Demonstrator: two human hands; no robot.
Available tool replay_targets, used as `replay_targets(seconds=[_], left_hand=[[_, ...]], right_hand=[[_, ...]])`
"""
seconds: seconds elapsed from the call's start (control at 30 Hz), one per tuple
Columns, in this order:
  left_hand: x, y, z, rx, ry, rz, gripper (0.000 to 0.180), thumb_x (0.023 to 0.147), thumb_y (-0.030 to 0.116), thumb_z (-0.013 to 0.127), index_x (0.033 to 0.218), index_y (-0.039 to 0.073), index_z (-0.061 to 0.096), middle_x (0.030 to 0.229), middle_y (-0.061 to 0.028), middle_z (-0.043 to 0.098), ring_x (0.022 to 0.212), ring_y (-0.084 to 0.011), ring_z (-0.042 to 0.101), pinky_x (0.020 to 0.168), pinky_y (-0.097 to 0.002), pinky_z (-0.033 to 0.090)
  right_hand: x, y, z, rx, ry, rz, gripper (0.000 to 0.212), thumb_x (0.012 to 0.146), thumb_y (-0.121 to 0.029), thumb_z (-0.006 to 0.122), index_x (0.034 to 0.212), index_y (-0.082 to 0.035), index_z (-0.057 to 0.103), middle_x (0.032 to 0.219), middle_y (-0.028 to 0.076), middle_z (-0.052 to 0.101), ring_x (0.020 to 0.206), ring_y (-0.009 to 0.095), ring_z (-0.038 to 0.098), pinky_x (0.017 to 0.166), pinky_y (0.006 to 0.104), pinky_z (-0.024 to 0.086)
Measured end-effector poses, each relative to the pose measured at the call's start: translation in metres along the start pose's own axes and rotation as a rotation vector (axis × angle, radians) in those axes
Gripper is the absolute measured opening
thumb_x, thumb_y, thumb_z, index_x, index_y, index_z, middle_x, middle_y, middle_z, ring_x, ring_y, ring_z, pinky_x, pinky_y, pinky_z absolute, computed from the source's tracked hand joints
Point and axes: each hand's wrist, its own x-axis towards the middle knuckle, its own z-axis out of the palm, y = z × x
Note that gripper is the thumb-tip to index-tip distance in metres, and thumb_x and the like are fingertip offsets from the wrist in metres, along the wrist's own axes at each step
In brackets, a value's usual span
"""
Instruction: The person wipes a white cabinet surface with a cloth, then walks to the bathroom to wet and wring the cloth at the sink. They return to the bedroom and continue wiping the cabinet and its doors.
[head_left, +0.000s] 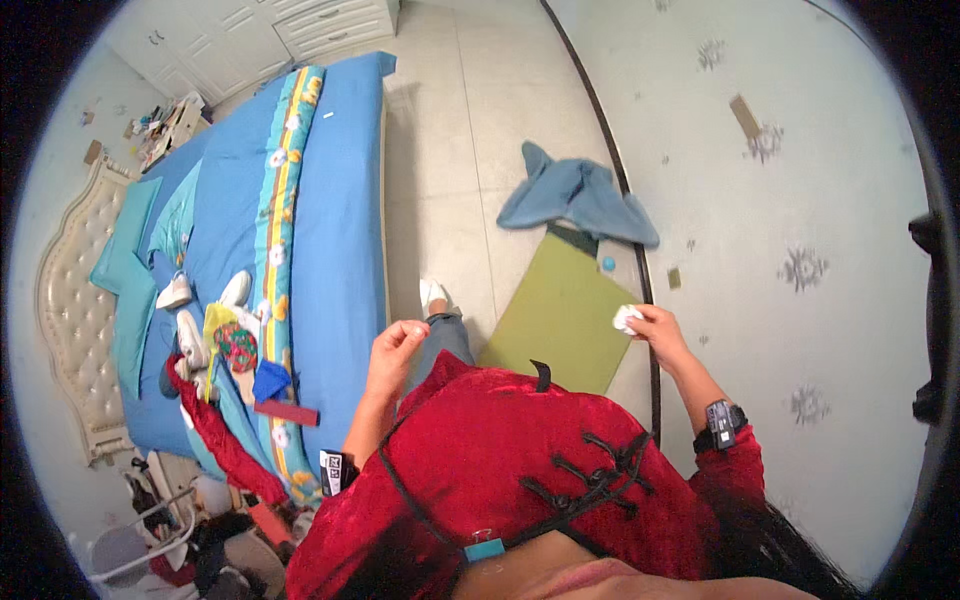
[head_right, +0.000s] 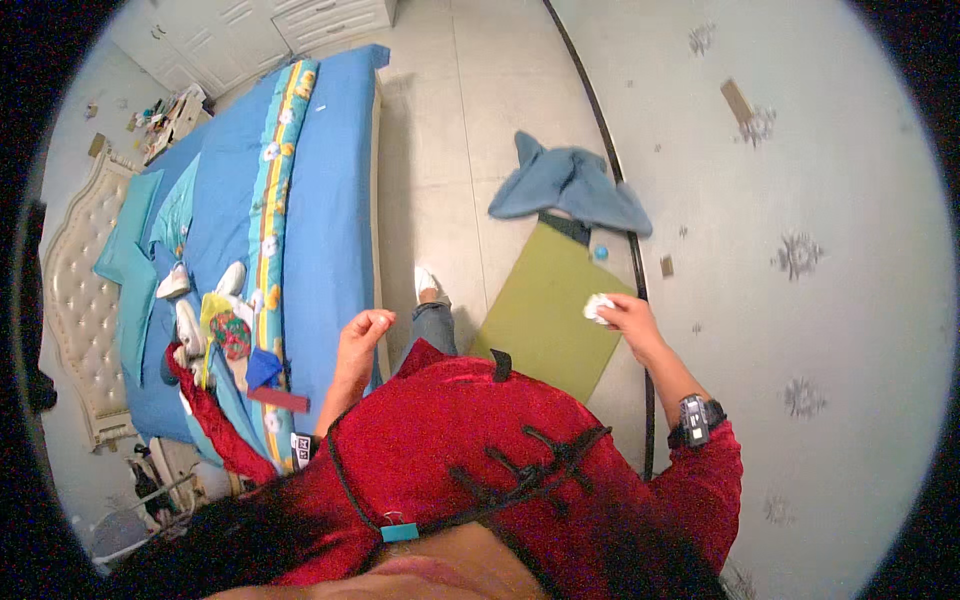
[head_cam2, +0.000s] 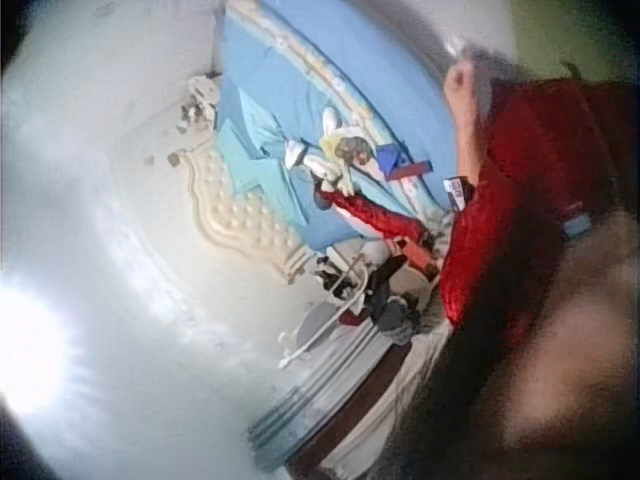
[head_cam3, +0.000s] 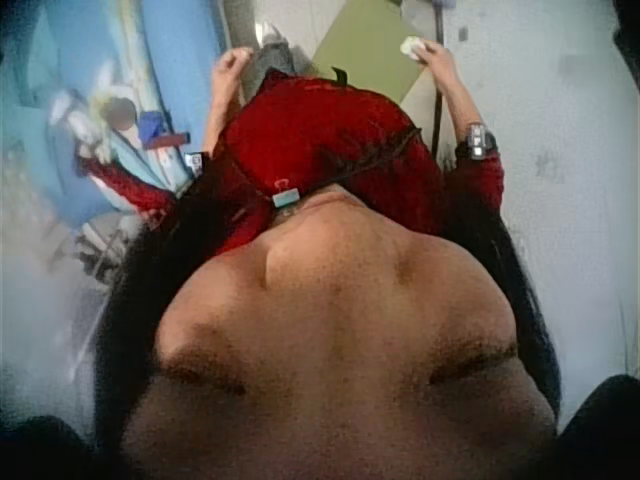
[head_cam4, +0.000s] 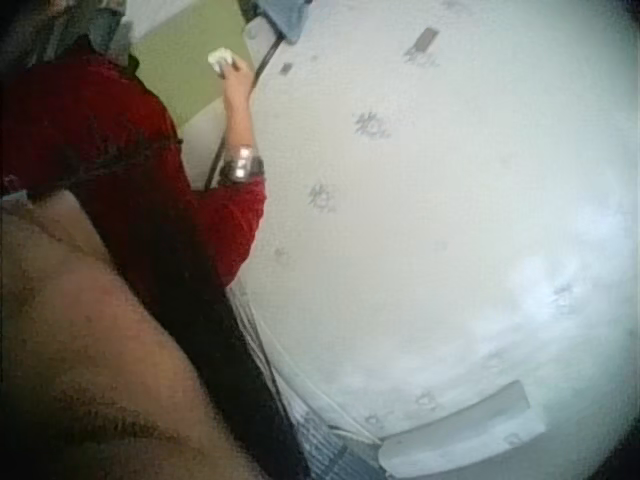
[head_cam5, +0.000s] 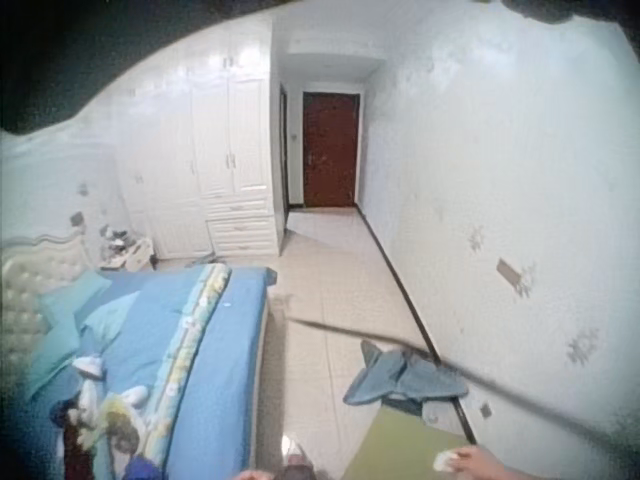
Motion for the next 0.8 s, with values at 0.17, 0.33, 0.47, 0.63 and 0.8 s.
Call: replay_targets(seconds=[0.17, 0.33, 0.47, 0.63, 0.8], left_hand=[[0.167, 0.024, -0.059, 0.246, -0.108, 0.026, 0.022, 0.094, 0.021, 0.061, 0.097, 0.001, 0.070, 0.097, -0.0070, 0.066, 0.089, -0.0138, 0.059, 0.080, -0.0280, 0.047], [0.301, 0.091, -0.112, 0.687, -0.371, 0.017, 0.035, 0.094, 0.025, 0.060, 0.123, 0.004, 0.061, 0.111, -0.0148, 0.065, 0.101, -0.0269, 0.063, 0.092, -0.0365, 0.048], [0.411, 0.123, -0.113, 0.713, -0.519, -0.011, 0.045, 0.094, 0.034, 0.060, 0.130, 0.008, 0.057, 0.122, -0.0161, 0.062, 0.109, -0.0278, 0.061, 0.093, -0.0387, 0.049], [0.537, 0.103, -0.047, 0.324, -0.642, -0.048, 0.046, 0.099, 0.040, 0.050, 0.127, 0.004, 0.057, 0.124, -0.0116, 0.062, 0.119, -0.0215, 0.054, 0.104, -0.0358, 0.039], [0.683, 0.117, -0.053, 0.437, -0.837, -0.317, 0.045, 0.099, 0.040, 0.050, 0.123, 0.004, 0.060, 0.119, -0.0101, 0.064, 0.117, -0.0208, 0.055, 0.102, -0.0352, 0.040]], right_hand=[[0.144, -0.004, -0.044, -0.215, 0.254, 0.047, 0.016, 0.087, -0.017, 0.066, 0.097, -0.005, 0.070, 0.076, -0.002, 0.063, 0.063, 0.007, 0.053, 0.055, 0.0240, 0.042], [0.231, 0.001, -0.014, -0.119, 0.321, 0.190, 0.016, 0.084, -0.014, 0.070, 0.097, -0.004, 0.071, 0.078, 0.000, 0.067, 0.059, 0.008, 0.056, 0.049, 0.0236, 0.041], [0.285, -0.018, 0.011, -0.018, 0.284, 0.243, 0.021, 0.083, -0.014, 0.072, 0.100, -0.002, 0.070, 0.080, 0.003, 0.069, 0.063, 0.011, 0.059, 0.053, 0.0255, 0.044], [0.365, -0.057, 0.022, -0.624, 0.303, 0.287, 0.018, 0.084, -0.020, 0.072, 0.092, -0.004, 0.071, 0.076, 0.001, 0.065, 0.058, 0.011, 0.054, 0.053, 0.0277, 0.042], [0.509, -0.107, -0.009, -0.560, 0.391, 0.305, 0.027, 0.080, -0.027, 0.071, 0.085, -0.001, 0.069, 0.066, 0.006, 0.061, 0.059, 0.016, 0.057, 0.055, 0.0402, 0.044]])
